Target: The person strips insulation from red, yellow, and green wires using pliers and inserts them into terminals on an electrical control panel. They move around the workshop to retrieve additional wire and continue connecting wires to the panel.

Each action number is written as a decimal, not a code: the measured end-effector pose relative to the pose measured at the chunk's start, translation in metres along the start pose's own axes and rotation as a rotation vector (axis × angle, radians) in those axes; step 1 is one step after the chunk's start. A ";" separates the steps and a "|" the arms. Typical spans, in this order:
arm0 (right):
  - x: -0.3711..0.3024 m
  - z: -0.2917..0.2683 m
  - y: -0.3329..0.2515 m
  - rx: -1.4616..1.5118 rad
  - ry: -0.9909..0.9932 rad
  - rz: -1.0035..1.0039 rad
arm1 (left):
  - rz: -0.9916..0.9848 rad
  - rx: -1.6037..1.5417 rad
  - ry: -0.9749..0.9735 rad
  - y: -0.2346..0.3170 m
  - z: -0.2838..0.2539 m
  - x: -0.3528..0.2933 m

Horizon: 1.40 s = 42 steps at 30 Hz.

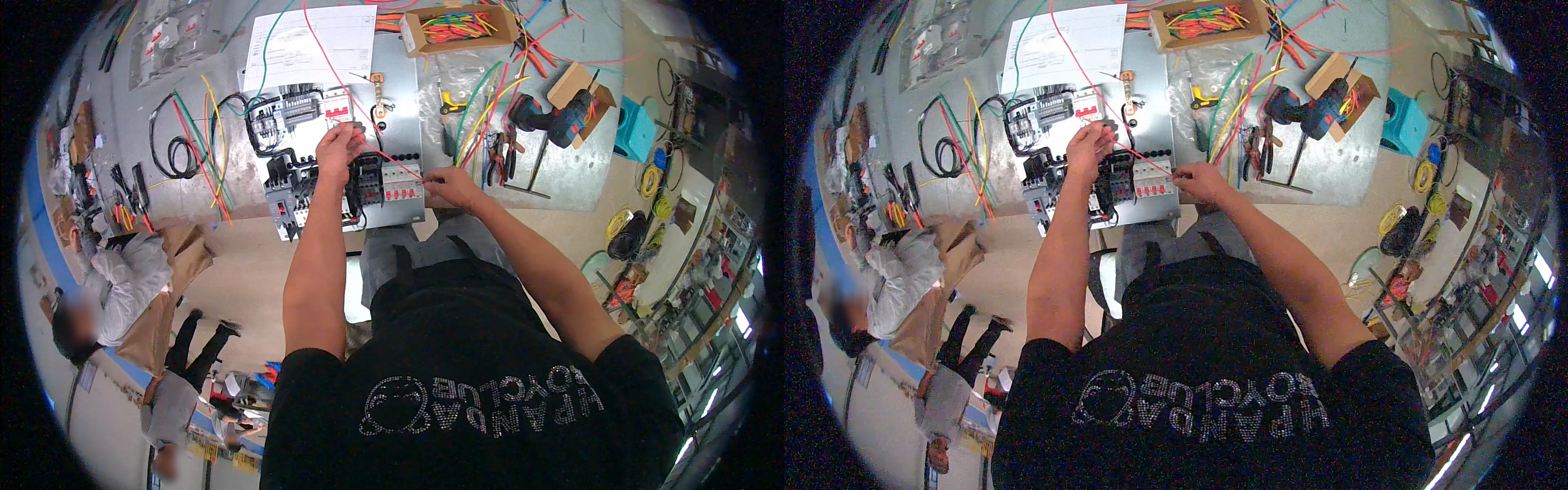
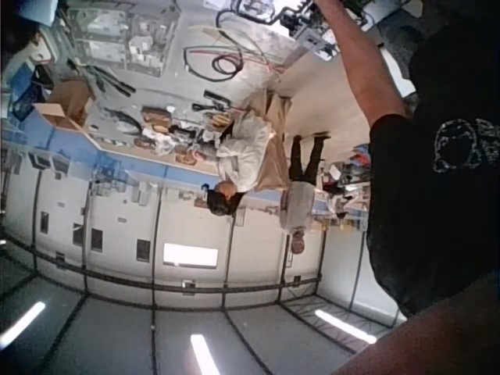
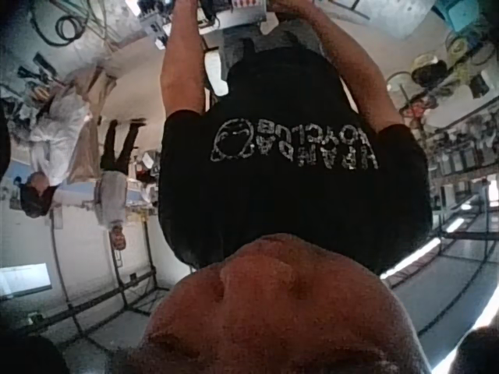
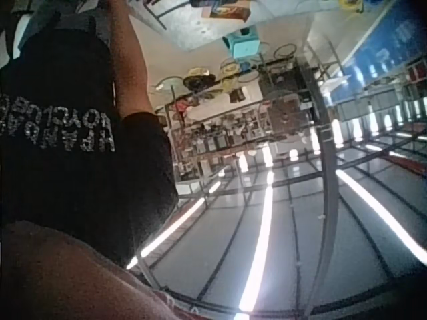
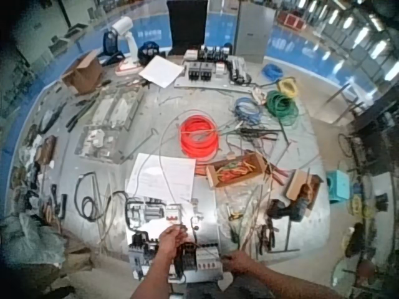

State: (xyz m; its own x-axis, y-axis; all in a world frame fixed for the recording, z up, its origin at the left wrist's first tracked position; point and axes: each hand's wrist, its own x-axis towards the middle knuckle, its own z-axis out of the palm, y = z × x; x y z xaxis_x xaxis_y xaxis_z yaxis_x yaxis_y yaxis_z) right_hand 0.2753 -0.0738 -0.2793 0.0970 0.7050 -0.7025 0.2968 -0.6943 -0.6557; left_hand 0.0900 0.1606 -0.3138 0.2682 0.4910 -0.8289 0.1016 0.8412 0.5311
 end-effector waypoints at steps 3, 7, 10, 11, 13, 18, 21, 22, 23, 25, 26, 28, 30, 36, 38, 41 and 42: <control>0.001 -0.004 -0.003 0.114 -0.003 0.082 | 0.037 -0.032 0.005 -0.002 -0.002 0.001; 0.006 -0.002 0.013 0.243 0.048 0.116 | 0.052 -0.016 0.012 -0.001 -0.001 0.001; 0.007 0.001 0.022 0.282 0.092 0.111 | 0.040 -0.004 0.034 0.000 -0.001 0.002; 0.008 0.001 0.025 0.268 0.091 0.113 | 0.042 -0.007 0.033 0.000 0.000 0.002; 0.012 0.000 0.030 0.242 0.085 0.116 | 0.046 -0.014 0.037 -0.001 -0.001 0.003; 0.019 -0.007 0.025 0.220 0.044 0.126 | 0.056 -0.011 0.032 -0.002 -0.005 0.006; 0.019 -0.008 0.016 0.310 0.045 0.144 | 0.054 -0.013 0.041 -0.003 -0.005 0.008; 0.018 -0.008 0.016 0.357 0.052 0.150 | 0.051 -0.014 0.048 -0.003 -0.004 0.007; 0.017 -0.011 0.017 0.380 0.013 0.194 | 0.049 -0.005 0.046 -0.003 -0.003 0.007; 0.019 -0.016 0.017 0.426 -0.069 0.276 | 0.047 0.010 0.047 -0.001 -0.002 0.006; 0.018 -0.018 0.017 0.429 -0.064 0.266 | 0.048 0.013 0.041 0.000 -0.001 0.004; 0.016 -0.019 0.014 0.440 -0.057 0.242 | 0.052 0.025 0.031 0.001 -0.002 0.002; 0.018 -0.021 0.010 0.387 -0.062 0.192 | 0.044 0.025 0.026 0.003 -0.001 -0.001; 0.019 -0.031 -0.042 0.181 -0.079 -0.032 | 0.120 0.036 -0.042 0.009 0.017 -0.034; 0.021 -0.028 -0.058 0.223 -0.055 -0.095 | 0.151 0.057 -0.072 0.014 0.030 -0.050; 0.027 -0.026 -0.073 0.258 -0.020 -0.148 | 0.166 0.072 -0.069 0.016 0.038 -0.062; 0.029 -0.026 -0.075 0.270 -0.023 -0.125 | 0.171 0.080 -0.069 0.016 0.040 -0.065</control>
State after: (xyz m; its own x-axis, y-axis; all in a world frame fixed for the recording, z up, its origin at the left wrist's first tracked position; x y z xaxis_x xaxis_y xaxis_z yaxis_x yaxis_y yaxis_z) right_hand 0.2808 0.0027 -0.2431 0.0535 0.7860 -0.6160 0.0411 -0.6181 -0.7851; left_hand 0.1125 0.1333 -0.2440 0.3526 0.6063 -0.7128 0.1241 0.7247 0.6778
